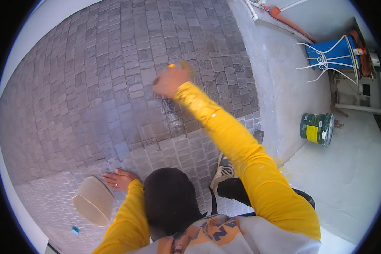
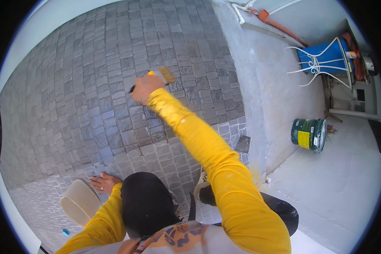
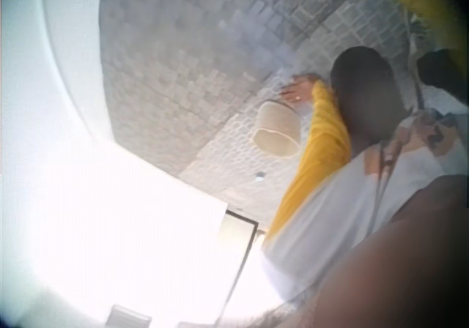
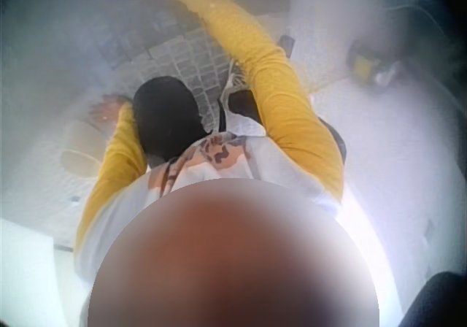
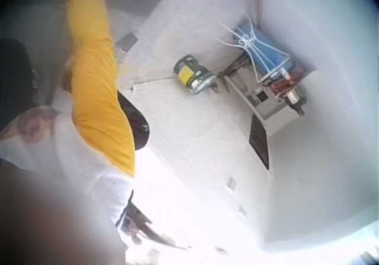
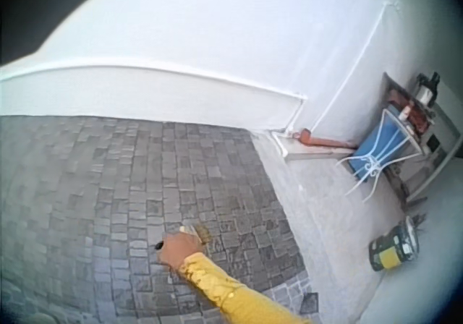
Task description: The person kneels on a tiled floor and applies grout between tiles using a brush and a grout float. They repeatedly dip the brush into a small container and spread the grout across the tile surface, then use the float to smooth and press the grout into the joints.
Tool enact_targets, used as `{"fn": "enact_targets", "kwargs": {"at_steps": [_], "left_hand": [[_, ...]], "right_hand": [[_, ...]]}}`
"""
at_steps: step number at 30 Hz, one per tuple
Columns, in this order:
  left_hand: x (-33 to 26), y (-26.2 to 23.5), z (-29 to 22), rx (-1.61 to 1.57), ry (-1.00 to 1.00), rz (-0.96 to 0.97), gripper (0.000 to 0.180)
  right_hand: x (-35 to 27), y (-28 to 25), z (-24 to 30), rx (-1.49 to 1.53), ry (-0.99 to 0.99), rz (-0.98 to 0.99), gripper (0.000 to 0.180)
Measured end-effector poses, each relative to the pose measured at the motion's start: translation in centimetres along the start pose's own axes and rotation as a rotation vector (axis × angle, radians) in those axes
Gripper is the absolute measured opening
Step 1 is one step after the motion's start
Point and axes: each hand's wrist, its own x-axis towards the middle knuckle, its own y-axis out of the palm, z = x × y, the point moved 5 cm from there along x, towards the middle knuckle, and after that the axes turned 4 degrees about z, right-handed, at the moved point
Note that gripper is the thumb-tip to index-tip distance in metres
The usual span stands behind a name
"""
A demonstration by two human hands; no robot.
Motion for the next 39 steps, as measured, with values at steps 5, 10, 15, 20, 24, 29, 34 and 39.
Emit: {"fn": "enact_targets", "kwargs": {"at_steps": [5,10,15,20,24,29,34,39], "left_hand": [[0.1,0.5,0.2,0.01,-0.006,0.029,0.068],[0.2,0.2,0.2,-0.005,0.021,0.069,0.069],[0.4,-0.5,-0.2,-0.031,0.002,0.12,0.068],[0.5,-1.0,-0.4,-0.049,0.003,0.144,0.068],[0.4,-1.1,-0.4,-0.052,0.007,0.148,0.068],[0.5,-1.3,-0.7,-0.064,-0.025,0.192,0.068],[1.0,-1.4,-0.9,-0.016,-0.022,0.263,0.068],[1.0,-1.4,-0.6,-0.081,0.024,0.178,0.066]], "right_hand": [[-1.0,4.4,17.3,0.391,-0.346,-0.136,0.023],[-2.1,-1.5,-1.7,0.86,-0.227,-0.184,0.026],[-14.3,-8.1,-28.3,0.971,0.576,-0.257,0.034],[-10.2,-8.6,-23.6,0.258,0.439,-0.198,0.028],[-1.3,-0.2,0.2,-0.022,-0.098,-0.114,0.031],[0.3,4.6,21.1,0.409,-0.442,-0.166,0.022],[-1.3,2.8,4.9,1.243,-0.089,0.156,0.026],[-13.7,-5.1,-19.0,1.05,0.554,-0.349,0.037]]}}
